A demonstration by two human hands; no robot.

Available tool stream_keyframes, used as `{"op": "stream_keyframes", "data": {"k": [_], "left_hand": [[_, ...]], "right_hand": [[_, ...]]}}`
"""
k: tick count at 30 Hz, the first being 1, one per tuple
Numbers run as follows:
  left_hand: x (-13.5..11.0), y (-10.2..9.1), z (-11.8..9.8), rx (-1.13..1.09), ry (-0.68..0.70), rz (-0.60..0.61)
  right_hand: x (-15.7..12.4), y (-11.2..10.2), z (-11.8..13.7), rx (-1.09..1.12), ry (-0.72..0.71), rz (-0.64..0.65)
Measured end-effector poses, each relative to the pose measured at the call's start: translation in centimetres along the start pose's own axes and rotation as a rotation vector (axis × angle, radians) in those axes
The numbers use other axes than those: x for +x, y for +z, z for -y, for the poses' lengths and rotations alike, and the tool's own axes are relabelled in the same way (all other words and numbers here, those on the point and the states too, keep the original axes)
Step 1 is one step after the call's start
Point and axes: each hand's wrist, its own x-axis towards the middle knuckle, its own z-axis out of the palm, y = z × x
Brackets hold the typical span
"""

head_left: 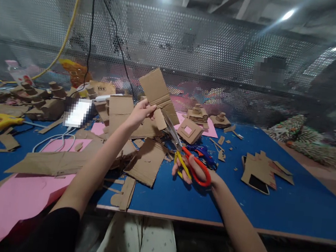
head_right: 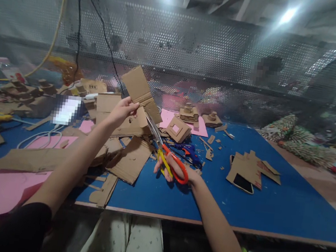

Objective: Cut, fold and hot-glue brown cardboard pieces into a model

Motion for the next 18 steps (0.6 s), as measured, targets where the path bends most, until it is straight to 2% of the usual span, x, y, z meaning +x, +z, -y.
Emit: {"op": "stream_keyframes", "data": {"k": [8,13,18], "left_hand": [[-0.5,0.8,-0.5,0.133,0.033,0.08],[-0.5,0.8,-0.4,0.142,0.057,0.09],[-0.5,0.8,-0.4,0.146,0.012,0.131]], "right_hand": [[0.1,-0.1,0.8,0.036,0.046,-0.038],[0.2,-0.5,0.2,0.066,0.032,-0.013],[0.3,-0.9,-0.2,0.036,0.031,-0.021]]}}
